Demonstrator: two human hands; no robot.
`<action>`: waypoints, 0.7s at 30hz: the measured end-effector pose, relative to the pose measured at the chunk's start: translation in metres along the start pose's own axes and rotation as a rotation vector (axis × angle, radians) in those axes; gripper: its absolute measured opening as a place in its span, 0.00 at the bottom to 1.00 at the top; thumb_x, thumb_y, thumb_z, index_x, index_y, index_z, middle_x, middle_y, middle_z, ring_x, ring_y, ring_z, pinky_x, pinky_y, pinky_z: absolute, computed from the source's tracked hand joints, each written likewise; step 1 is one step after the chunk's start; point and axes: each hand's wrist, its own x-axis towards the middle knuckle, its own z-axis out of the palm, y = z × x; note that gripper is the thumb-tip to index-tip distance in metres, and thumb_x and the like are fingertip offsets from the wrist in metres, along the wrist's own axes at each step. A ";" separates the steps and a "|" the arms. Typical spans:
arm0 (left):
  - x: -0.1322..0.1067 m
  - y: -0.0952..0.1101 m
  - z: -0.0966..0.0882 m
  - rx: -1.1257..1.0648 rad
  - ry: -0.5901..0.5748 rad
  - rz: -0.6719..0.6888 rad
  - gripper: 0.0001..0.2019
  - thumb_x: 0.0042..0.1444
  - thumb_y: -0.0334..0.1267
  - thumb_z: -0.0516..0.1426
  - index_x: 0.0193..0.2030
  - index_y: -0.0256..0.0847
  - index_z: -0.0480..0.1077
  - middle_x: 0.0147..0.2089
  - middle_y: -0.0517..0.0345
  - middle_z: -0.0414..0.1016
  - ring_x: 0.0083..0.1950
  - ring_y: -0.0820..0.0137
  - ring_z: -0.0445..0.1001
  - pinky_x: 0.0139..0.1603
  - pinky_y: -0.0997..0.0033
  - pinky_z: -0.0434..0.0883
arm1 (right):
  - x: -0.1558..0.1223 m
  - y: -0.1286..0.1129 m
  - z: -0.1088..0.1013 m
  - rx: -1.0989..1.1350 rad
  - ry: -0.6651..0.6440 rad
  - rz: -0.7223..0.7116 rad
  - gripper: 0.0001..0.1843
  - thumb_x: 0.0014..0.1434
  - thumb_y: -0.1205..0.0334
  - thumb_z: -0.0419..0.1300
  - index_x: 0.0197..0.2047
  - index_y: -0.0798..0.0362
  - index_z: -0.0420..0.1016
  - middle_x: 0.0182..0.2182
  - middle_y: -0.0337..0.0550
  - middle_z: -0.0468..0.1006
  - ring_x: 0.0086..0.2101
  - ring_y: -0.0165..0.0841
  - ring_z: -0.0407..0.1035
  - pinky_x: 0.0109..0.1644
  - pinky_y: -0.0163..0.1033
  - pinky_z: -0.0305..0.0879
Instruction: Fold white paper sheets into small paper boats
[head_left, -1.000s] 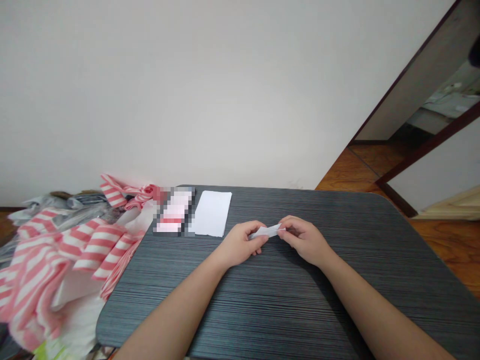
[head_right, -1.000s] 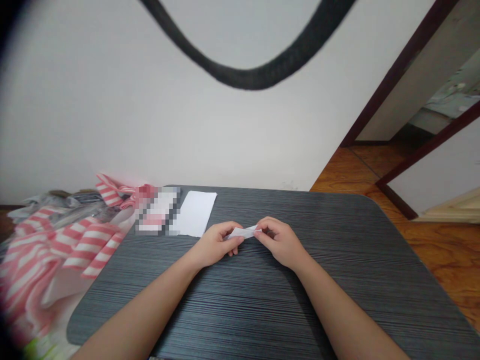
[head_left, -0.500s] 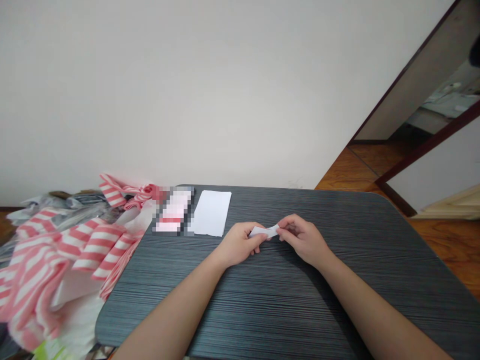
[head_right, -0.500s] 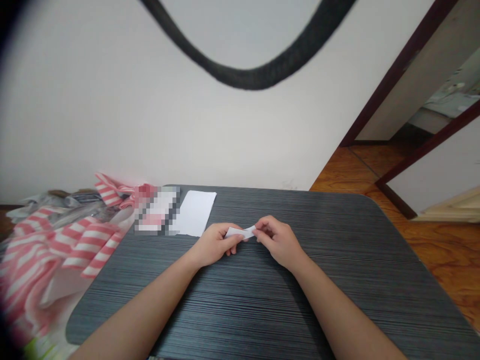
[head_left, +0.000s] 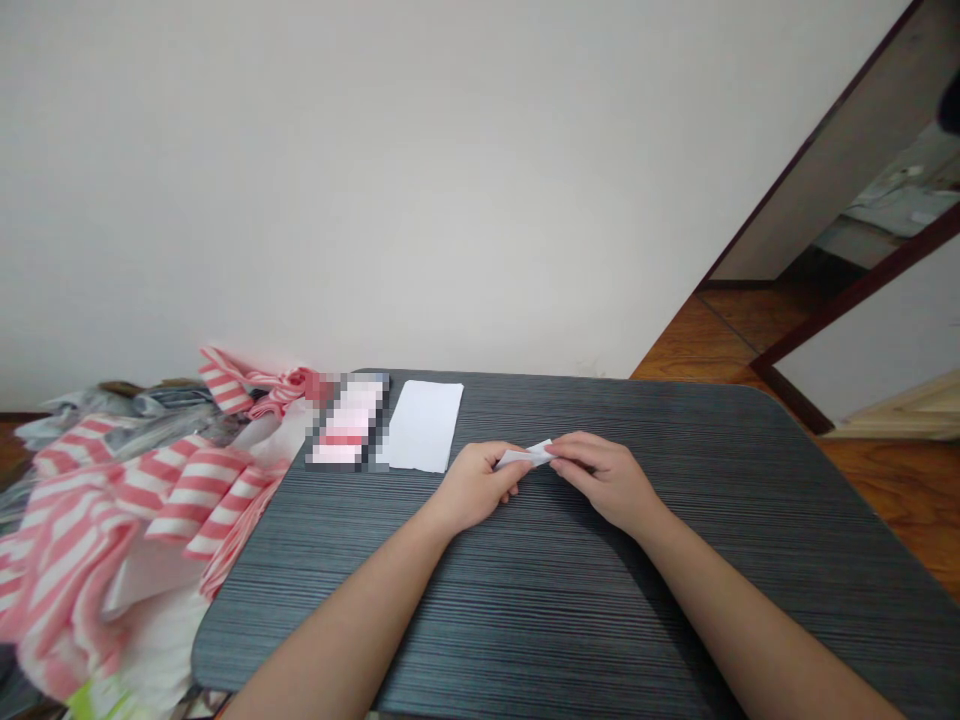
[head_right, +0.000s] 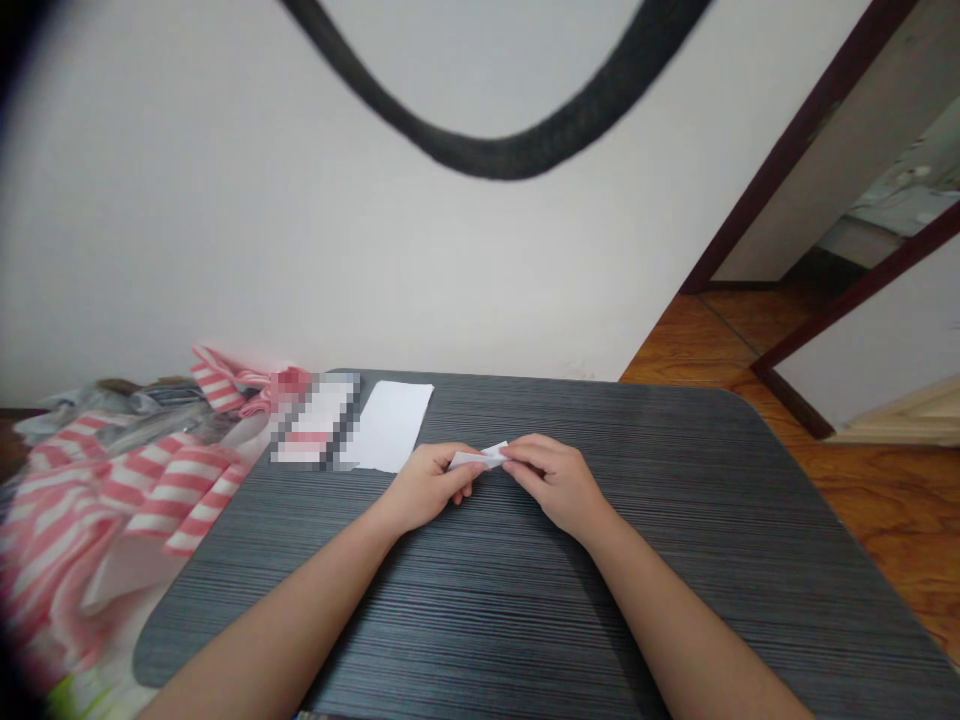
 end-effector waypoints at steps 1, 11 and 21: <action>0.000 -0.001 0.000 -0.002 0.003 0.004 0.16 0.57 0.49 0.52 0.38 0.38 0.73 0.23 0.62 0.67 0.22 0.76 0.64 0.23 0.78 0.62 | 0.000 0.001 0.000 -0.007 -0.006 -0.003 0.11 0.59 0.63 0.57 0.44 0.47 0.78 0.40 0.45 0.78 0.40 0.37 0.72 0.45 0.42 0.69; 0.002 -0.006 0.001 0.025 0.017 0.127 0.15 0.58 0.45 0.52 0.40 0.37 0.75 0.33 0.55 0.73 0.26 0.76 0.67 0.26 0.76 0.65 | -0.001 0.003 0.001 0.002 -0.011 0.014 0.11 0.60 0.62 0.57 0.43 0.46 0.78 0.39 0.45 0.77 0.38 0.36 0.72 0.41 0.41 0.69; 0.001 -0.002 0.001 0.037 0.003 0.187 0.15 0.59 0.43 0.52 0.41 0.37 0.76 0.36 0.54 0.73 0.27 0.76 0.67 0.27 0.77 0.66 | 0.001 0.000 0.000 0.028 -0.013 0.032 0.10 0.60 0.63 0.55 0.40 0.47 0.79 0.38 0.45 0.76 0.39 0.37 0.71 0.43 0.42 0.68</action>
